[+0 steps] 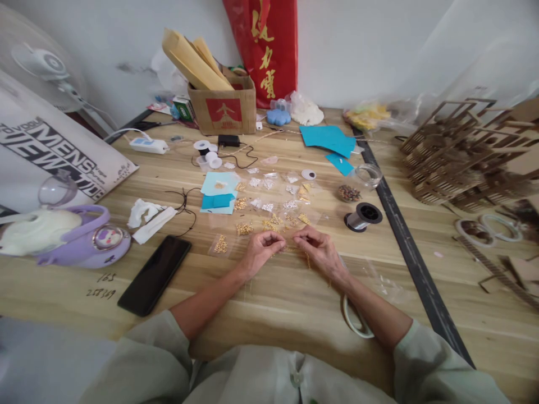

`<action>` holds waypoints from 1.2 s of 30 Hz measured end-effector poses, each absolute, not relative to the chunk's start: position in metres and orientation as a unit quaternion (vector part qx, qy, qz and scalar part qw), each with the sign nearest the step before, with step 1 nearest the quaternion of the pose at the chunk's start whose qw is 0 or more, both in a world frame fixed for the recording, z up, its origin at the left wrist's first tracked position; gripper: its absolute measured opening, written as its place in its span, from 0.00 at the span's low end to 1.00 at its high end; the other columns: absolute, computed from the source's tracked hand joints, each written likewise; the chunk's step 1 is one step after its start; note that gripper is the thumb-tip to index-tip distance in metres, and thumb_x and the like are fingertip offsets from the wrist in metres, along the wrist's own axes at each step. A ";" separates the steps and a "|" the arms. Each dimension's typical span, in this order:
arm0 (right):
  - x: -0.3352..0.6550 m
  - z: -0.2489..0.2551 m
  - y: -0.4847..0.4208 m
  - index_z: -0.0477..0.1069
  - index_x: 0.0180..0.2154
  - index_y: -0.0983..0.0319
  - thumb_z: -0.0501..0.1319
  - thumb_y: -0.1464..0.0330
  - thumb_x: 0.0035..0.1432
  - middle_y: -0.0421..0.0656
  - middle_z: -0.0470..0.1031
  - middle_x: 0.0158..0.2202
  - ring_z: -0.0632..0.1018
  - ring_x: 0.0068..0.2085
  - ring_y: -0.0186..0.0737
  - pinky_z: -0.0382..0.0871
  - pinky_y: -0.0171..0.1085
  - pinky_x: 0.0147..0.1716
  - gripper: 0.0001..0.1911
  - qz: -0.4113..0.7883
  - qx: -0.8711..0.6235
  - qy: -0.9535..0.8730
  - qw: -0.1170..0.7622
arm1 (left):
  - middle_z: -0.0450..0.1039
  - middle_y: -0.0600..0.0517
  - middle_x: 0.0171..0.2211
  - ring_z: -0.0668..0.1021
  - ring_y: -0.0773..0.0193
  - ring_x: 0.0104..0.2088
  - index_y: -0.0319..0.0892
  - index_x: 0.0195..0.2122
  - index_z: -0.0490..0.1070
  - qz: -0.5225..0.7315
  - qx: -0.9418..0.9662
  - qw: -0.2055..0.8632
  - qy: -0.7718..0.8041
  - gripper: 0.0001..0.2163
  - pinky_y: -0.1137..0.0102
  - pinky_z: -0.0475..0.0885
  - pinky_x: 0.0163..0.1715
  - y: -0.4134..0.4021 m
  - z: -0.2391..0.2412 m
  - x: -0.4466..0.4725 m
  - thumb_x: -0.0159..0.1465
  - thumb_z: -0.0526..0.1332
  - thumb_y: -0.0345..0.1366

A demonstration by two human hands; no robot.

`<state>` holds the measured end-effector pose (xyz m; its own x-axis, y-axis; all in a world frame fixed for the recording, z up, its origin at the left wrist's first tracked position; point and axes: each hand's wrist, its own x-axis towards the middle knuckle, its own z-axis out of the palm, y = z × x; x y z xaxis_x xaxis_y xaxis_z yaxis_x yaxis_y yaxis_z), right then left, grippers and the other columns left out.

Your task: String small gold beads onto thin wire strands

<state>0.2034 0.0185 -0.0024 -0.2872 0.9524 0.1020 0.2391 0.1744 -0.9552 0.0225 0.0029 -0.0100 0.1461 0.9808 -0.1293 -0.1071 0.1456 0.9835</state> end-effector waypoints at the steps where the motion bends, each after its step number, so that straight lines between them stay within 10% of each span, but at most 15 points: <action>1: 0.203 -0.002 0.019 0.76 0.31 0.63 0.62 0.60 0.56 0.40 0.67 0.27 0.66 0.29 0.35 0.58 0.35 0.30 0.12 0.462 -0.454 -0.658 0.385 | 0.74 0.52 0.24 0.74 0.68 0.27 0.36 0.28 0.73 0.456 0.469 0.595 0.467 0.08 0.73 0.68 0.30 0.003 -0.010 0.023 0.53 0.67 0.37; 36: 0.202 -0.005 0.021 0.73 0.31 0.63 0.60 0.58 0.57 0.41 0.70 0.28 0.69 0.31 0.36 0.63 0.35 0.32 0.14 0.467 -0.457 -0.663 0.365 | 0.74 0.52 0.24 0.75 0.68 0.26 0.37 0.27 0.73 0.451 0.463 0.611 0.457 0.10 0.72 0.70 0.31 0.003 -0.009 0.024 0.51 0.68 0.39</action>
